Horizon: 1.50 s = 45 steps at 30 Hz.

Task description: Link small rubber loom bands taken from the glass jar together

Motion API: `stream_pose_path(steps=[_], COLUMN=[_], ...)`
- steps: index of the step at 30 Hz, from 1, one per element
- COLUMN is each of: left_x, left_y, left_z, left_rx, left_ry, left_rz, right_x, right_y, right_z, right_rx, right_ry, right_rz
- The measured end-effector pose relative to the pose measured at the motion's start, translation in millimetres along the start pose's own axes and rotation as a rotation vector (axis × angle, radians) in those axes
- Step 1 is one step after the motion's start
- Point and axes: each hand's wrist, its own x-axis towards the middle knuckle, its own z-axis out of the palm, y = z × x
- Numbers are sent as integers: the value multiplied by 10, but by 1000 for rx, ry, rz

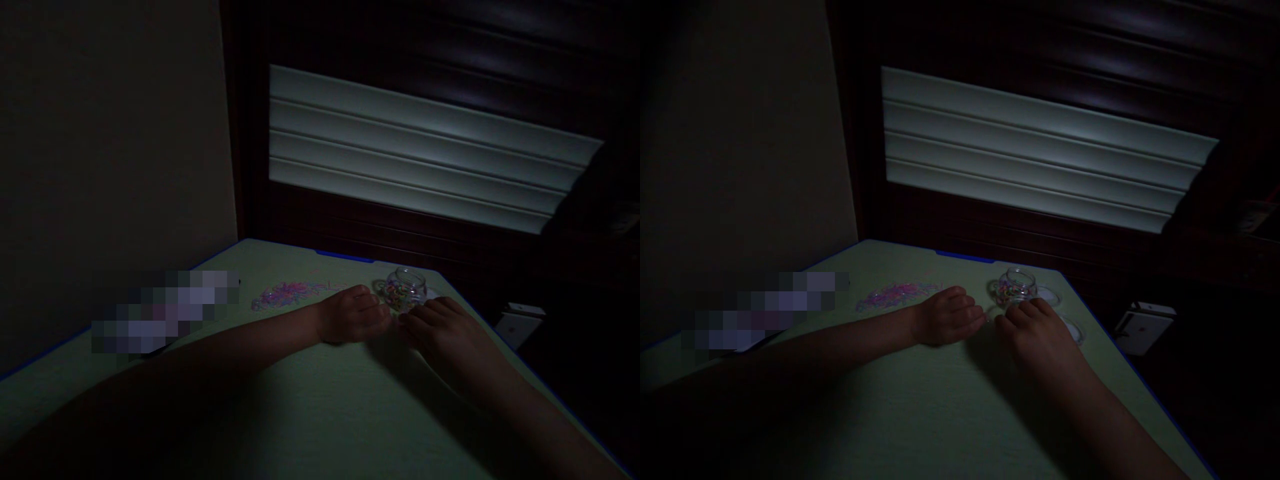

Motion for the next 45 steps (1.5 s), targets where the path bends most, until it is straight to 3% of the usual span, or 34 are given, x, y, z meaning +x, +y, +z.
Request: stream_pose_path(steps=[18, 22, 30, 45], left_x=[-20, -33, -31, -24], left_y=[-9, -12, -19, -19], left_z=[5, 10, -4, 3], left_rx=[16, -6, -23, -15], left_ry=[-61, -95, -124, -127], left_rz=[-33, -33, -41, -51], right_x=[7, -15, -69, -49], right_y=[-25, 1, 79, 77], right_z=[-119, -143, -156, -136], right_rx=[2, -75, -187, -185], right_ry=[-19, 11, -104, -126], right_rz=[95, 172, 362, 366])
